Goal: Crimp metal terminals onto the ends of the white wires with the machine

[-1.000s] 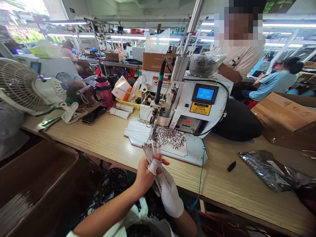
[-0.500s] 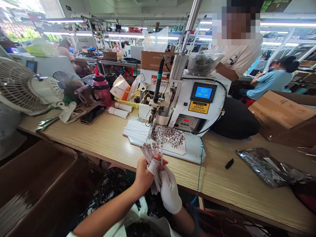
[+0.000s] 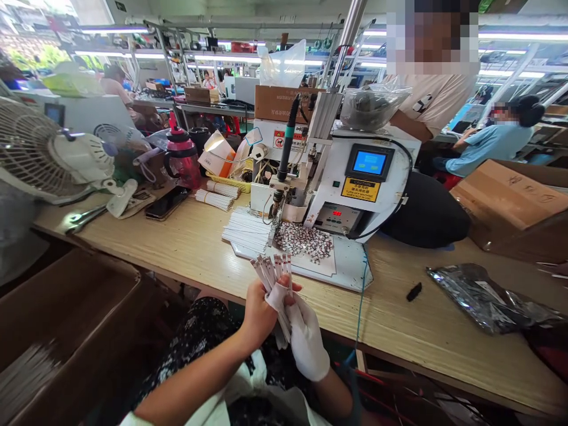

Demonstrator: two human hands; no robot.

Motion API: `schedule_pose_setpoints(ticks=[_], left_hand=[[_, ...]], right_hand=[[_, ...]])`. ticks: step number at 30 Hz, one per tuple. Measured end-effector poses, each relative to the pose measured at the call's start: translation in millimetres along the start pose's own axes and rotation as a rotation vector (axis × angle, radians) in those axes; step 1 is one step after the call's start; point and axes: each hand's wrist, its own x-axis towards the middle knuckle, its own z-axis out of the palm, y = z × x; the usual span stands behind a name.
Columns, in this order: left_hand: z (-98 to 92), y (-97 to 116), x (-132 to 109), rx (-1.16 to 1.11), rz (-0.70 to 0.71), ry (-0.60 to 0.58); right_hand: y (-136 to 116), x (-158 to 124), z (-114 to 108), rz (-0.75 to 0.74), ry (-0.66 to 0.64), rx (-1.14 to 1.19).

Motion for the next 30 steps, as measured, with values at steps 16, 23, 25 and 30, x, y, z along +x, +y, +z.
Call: schedule_pose_setpoints(ticks=[16, 23, 25, 30], left_hand=[[-6.4, -8, 1, -0.033, 0.072, -0.031], [-7.2, -9, 0, -0.012, 0.093, -0.034], [-7.1, -9, 1, -0.010, 0.097, -0.044], [-7.6, -10, 2, -0.007, 0.102, -0.048]], right_hand=[[-5, -2, 4, 0.024, 0.095, 0.007], [3, -3, 7, 0.074, 0.120, 0.053], [6, -4, 7, 0.088, 0.135, 0.062], [4, -2, 7, 0.057, 0.119, 0.092]])
